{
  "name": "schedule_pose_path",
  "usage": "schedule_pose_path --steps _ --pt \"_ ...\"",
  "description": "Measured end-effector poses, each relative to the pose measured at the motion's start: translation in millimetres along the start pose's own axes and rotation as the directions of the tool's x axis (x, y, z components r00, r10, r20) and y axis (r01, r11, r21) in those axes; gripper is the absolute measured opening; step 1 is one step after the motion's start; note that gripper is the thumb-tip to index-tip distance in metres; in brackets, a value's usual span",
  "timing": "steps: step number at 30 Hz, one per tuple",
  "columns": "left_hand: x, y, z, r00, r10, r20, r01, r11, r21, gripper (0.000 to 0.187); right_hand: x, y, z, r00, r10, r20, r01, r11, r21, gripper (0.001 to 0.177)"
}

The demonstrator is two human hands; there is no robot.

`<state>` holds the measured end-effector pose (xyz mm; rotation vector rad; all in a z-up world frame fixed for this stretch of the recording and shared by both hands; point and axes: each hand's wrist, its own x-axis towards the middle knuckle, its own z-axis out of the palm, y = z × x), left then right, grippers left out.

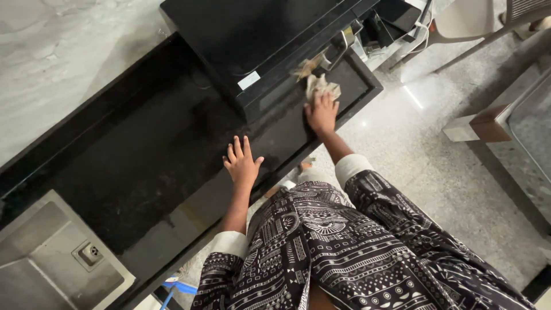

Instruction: Wiping down a black countertop with a cloth in a kitchenette.

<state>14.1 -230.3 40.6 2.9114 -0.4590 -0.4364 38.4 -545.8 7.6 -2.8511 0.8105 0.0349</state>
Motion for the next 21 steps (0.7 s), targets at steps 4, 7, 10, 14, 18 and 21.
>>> schedule_pose_path --steps 4,7,10,14,18,21 --pt "-0.4 -0.3 -0.3 1.0 -0.005 0.002 0.005 1.0 -0.021 0.092 -25.5 -1.5 30.4 0.849 -0.5 -0.171 0.479 0.865 -0.152 0.057" --pt "0.4 -0.2 2.2 1.0 -0.013 -0.003 0.013 1.0 -0.012 0.092 -36.3 1.6 -1.3 0.695 -0.715 -0.076 0.709 0.699 -0.089 0.053" --pt "-0.7 2.4 3.5 1.0 -0.017 0.009 0.017 0.999 -0.03 0.093 4.0 44.7 -0.9 0.702 -0.706 -0.096 0.681 0.704 -0.201 0.052" --pt "-1.0 8.7 -5.8 0.999 -0.036 0.006 0.036 0.999 -0.011 0.092 49.0 99.2 4.2 0.951 -0.301 -0.066 0.285 0.941 -0.182 0.058" --pt "-2.9 15.1 -14.5 0.996 -0.071 0.058 0.073 0.997 -0.024 0.09 34.2 83.0 -1.9 0.997 -0.066 -0.037 0.059 0.984 -0.167 0.066" --pt "0.1 19.0 -8.5 0.991 -0.113 0.069 0.114 0.993 -0.018 0.09 5.9 66.0 -0.6 0.859 -0.475 -0.193 0.435 0.874 -0.215 0.044"
